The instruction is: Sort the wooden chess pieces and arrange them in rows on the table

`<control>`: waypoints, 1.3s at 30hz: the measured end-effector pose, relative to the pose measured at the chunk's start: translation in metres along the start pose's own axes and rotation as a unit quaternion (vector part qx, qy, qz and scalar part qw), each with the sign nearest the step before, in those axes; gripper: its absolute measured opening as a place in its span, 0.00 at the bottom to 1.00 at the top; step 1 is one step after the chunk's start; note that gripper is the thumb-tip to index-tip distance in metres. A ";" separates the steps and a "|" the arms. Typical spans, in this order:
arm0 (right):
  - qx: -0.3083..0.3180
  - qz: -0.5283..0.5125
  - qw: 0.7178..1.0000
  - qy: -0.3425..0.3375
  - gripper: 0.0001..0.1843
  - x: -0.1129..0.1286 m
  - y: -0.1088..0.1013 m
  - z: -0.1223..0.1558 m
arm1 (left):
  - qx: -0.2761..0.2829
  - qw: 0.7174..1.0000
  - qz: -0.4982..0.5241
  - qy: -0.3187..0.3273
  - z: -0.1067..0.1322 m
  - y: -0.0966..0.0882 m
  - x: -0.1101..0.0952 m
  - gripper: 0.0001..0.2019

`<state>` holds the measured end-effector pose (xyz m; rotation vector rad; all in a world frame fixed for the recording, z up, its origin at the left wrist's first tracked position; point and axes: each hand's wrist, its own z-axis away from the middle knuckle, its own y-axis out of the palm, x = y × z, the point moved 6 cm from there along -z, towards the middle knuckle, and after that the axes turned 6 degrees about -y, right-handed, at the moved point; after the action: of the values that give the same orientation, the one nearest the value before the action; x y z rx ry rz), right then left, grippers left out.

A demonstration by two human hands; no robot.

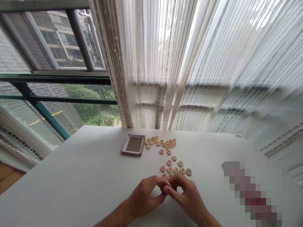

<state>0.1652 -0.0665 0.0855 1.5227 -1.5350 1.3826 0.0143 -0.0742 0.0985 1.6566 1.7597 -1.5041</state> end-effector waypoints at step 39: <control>0.007 0.109 0.987 -0.122 0.11 0.017 -0.031 -0.015 | 0.059 0.922 0.319 -0.210 -0.040 0.012 0.032 0.17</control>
<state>0.1878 -0.0534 0.1141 1.6196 -1.8924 1.3642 0.0316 -0.0267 0.0842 1.5836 0.8070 -1.5004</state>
